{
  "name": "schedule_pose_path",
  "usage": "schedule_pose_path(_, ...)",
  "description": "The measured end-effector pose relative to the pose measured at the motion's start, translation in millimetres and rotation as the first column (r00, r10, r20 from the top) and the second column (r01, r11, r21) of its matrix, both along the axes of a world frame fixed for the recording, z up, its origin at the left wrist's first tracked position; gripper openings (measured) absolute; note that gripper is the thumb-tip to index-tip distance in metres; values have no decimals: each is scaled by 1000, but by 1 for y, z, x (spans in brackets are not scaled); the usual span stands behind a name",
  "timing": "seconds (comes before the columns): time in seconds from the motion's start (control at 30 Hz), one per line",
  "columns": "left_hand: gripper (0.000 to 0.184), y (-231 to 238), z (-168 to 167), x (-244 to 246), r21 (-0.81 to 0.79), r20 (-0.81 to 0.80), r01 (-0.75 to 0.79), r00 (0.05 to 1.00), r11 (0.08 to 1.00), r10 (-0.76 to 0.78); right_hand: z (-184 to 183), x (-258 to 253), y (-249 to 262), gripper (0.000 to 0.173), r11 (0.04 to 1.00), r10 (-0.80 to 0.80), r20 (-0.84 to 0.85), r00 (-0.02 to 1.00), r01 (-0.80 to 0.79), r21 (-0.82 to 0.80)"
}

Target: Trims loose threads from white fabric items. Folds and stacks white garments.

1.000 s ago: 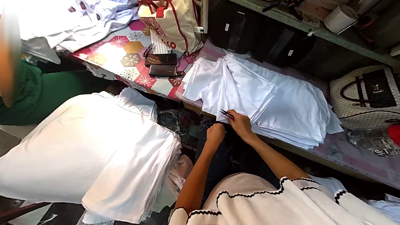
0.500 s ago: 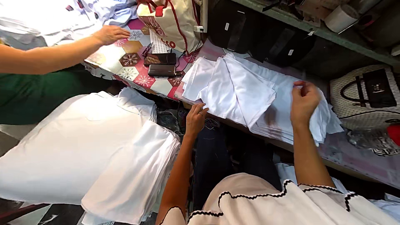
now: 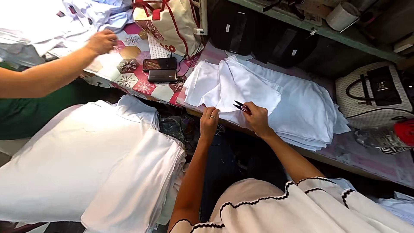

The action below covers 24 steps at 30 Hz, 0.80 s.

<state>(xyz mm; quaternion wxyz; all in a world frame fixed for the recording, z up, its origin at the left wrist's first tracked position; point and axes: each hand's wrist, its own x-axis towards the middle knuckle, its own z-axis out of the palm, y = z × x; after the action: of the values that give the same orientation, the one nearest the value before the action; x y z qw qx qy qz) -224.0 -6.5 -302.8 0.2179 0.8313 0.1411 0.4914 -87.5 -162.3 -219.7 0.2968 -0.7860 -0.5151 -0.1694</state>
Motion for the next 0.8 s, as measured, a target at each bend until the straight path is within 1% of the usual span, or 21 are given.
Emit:
schedule_pose_path(0.03, 11, -3, -13, -3, -28, -32, 0, 999, 1000, -1, -1, 4, -11, 16, 991, -26, -6, 1000, 25, -131)
schedule_pose_path(0.07, 10, -8, -24, -9, -74, -76, -15, 997, 997, 9, 2, 7, -21, 19, 940, -82, -84, 993, 49, -338)
schedule_pose_path(0.1, 11, -14, -32, -19, -141, -149, -46, 989, 989, 25, 9, 8, -26, 26, 838, -171, -192, 966, 40, -543)
schedule_pose_path(0.13, 14, -20, -34, -32, -229, -260, -95, 965, 969, 33, 16, 11, -30, 31, 759, -238, -262, 935, 11, -651)
schedule_pose_path(0.17, 17, -24, -31, -44, -320, -381, -160, 924, 934, 28, 24, 14, -32, 32, 721, -280, -321, 905, -23, -693)
schedule_pose_path(0.2, 19, -28, -24, -54, -387, -463, -230, 886, 893, 27, 30, 17, -34, 32, 725, -298, -397, 868, -65, -686)
schedule_pose_path(0.23, 19, -33, -13, -60, -432, -494, -277, 869, 858, 32, 34, 17, -35, 31, 763, -291, -485, 824, -106, -637)
schedule_pose_path(0.27, 19, -38, -2, -62, -468, -466, -281, 884, 838, 36, 37, 16, -34, 31, 816, -267, -573, 775, -134, -562)
schedule_pose_path(0.33, 21, -48, 18, -50, -506, -321, -207, 946, 837, 40, 37, 6, -27, 25, 901, -210, -740, 640, -167, -400)
schedule_pose_path(0.37, 23, -52, 23, -38, -493, -254, -167, 966, 854, 43, 35, 0, -21, 23, 922, -195, -811, 552, -178, -343)
schedule_pose_path(0.4, 28, -55, 25, -24, -459, -222, -141, 974, 877, 41, 33, -5, -13, 23, 931, -198, -866, 460, -188, -313)
schedule_pose_path(0.43, 30, -56, 24, -11, -421, -221, -126, 975, 898, 33, 31, -9, -7, 23, 934, -209, -904, 373, -197, -298)
schedule_pose_path(0.5, 19, -56, 11, 8, -366, -246, -120, 969, 923, 28, 22, -13, -2, 27, 945, -236, -948, 216, -176, -275)
schedule_pose_path(0.53, 14, -55, 3, 11, -356, -239, -119, 970, 927, 33, 19, -14, -1, 33, 952, -241, -961, 138, -160, -262)
schedule_pose_path(0.6, 11, -53, -4, 13, -344, -205, -108, 978, 933, 37, 18, -14, -3, 46, 961, -247, -969, 2, -129, -245)
schedule_pose_path(0.63, 11, -54, -6, 12, -331, -195, -104, 980, 938, 40, 18, -14, -4, 49, 964, -249, -967, -53, -115, -241)
schedule_pose_path(0.7, 12, -54, -7, 11, -296, -211, -98, 977, 950, 35, 16, -16, -3, 48, 964, -254, -960, -120, -106, -242)
schedule_pose_path(0.77, 10, -53, -9, 13, -282, -204, -88, 978, 955, 30, 11, -18, -1, 46, 964, -255, -957, -138, -106, -242)
schedule_pose_path(0.8, 10, -51, -8, 15, -311, -198, -72, 980, 948, 9, 9, -18, 0, 46, 966, -252, -958, -137, -98, -240)
